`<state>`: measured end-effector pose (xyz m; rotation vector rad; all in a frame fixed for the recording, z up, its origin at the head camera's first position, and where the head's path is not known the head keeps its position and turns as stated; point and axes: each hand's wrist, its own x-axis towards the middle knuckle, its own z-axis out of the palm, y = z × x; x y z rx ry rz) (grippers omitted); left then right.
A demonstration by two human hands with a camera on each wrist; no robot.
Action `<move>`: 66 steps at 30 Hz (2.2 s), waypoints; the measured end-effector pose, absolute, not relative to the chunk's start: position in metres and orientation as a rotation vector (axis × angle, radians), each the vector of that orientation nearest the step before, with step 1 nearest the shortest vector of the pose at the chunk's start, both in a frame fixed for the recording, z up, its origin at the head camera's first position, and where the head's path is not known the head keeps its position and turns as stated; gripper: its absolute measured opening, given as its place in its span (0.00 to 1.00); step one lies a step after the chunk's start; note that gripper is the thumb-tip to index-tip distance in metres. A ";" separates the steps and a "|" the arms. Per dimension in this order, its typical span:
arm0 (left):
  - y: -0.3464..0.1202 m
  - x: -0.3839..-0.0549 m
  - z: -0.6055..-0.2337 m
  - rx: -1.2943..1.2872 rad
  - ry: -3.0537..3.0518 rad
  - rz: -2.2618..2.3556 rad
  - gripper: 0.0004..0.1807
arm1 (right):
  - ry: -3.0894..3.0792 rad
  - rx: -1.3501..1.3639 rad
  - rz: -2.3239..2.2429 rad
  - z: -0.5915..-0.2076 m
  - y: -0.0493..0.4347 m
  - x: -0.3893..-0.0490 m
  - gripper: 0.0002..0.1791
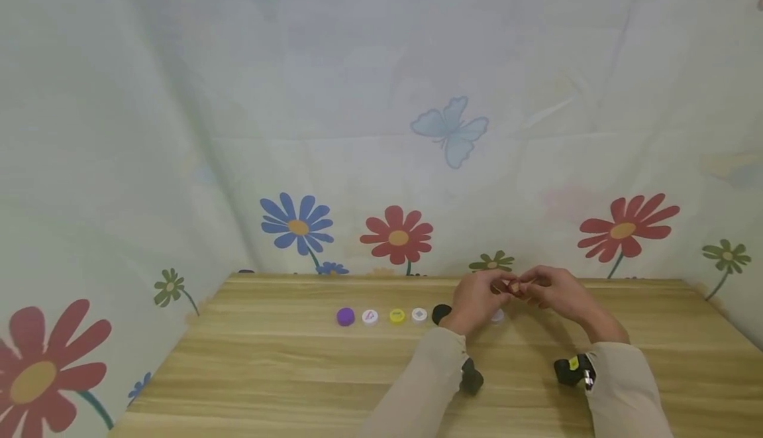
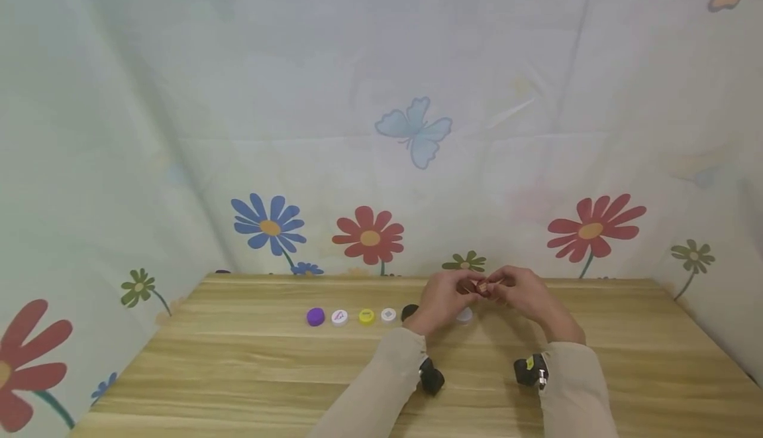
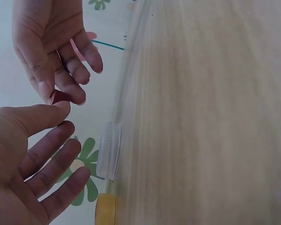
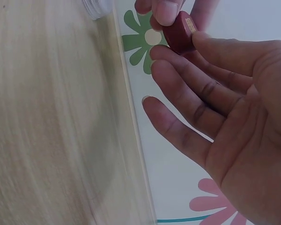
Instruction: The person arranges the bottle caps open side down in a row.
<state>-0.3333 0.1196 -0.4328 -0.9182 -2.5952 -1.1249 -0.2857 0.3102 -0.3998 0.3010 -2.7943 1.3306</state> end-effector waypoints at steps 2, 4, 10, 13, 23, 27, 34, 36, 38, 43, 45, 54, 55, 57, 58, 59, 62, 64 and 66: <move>0.119 -0.333 -0.433 -0.922 -2.590 -1.113 0.17 | -2.794 0.305 1.340 -0.399 0.310 -0.285 0.16; 0.119 -0.333 -0.433 -0.922 -2.587 -1.107 0.17 | -2.796 0.312 1.344 -0.398 0.310 -0.284 0.16; 0.119 -0.332 -0.432 -0.872 -2.619 -1.119 0.16 | -2.810 0.323 1.348 -0.397 0.308 -0.283 0.18; 0.119 -0.331 -0.432 -0.849 -2.639 -1.131 0.15 | -2.804 0.373 1.310 -0.398 0.309 -0.284 0.17; 0.117 -0.331 -0.432 -0.904 -2.654 -1.114 0.15 | -2.787 0.474 1.173 -0.399 0.311 -0.285 0.15; 0.117 -0.332 -0.432 -0.954 -2.669 -1.092 0.14 | -2.805 0.475 1.187 -0.399 0.312 -0.284 0.13; 0.118 -0.332 -0.433 -1.001 -2.691 -1.086 0.12 | -2.844 0.483 1.214 -0.402 0.313 -0.285 0.12; 0.117 -0.332 -0.433 -0.998 -2.699 -1.097 0.12 | -2.855 0.475 1.213 -0.402 0.313 -0.286 0.12; 0.117 -0.331 -0.432 -0.992 -2.714 -1.085 0.12 | -2.874 0.461 1.207 -0.403 0.313 -0.286 0.11; 0.117 -0.330 -0.432 -1.011 -2.745 -0.994 0.13 | -2.910 0.426 1.210 -0.404 0.313 -0.286 0.10; 0.117 -0.330 -0.432 -1.025 -2.749 -0.967 0.12 | -2.914 0.425 1.209 -0.405 0.313 -0.286 0.10; 0.117 -0.332 -0.435 -1.049 -2.772 -0.961 0.11 | -2.915 0.462 1.256 -0.407 0.313 -0.286 0.11; 0.117 -0.332 -0.435 -1.048 -2.775 -0.957 0.11 | -2.910 0.470 1.255 -0.407 0.314 -0.286 0.11; 0.118 -0.333 -0.435 -1.051 -2.776 -0.935 0.10 | -2.898 0.483 1.259 -0.408 0.314 -0.287 0.11; 0.118 -0.333 -0.435 -1.054 -2.776 -0.921 0.10 | -2.894 0.487 1.258 -0.408 0.314 -0.287 0.11; 0.118 -0.333 -0.435 -1.060 -2.775 -0.906 0.10 | -2.890 0.493 1.257 -0.409 0.315 -0.288 0.11; 0.119 -0.332 -0.435 -1.070 -2.773 -0.876 0.10 | -2.884 0.501 1.255 -0.412 0.315 -0.289 0.11; 0.119 -0.331 -0.435 -1.066 -2.780 -0.864 0.10 | -2.881 0.504 1.259 -0.415 0.315 -0.290 0.11; 0.118 -0.330 -0.435 -1.058 -2.785 -0.869 0.09 | -2.876 0.517 1.263 -0.417 0.314 -0.290 0.11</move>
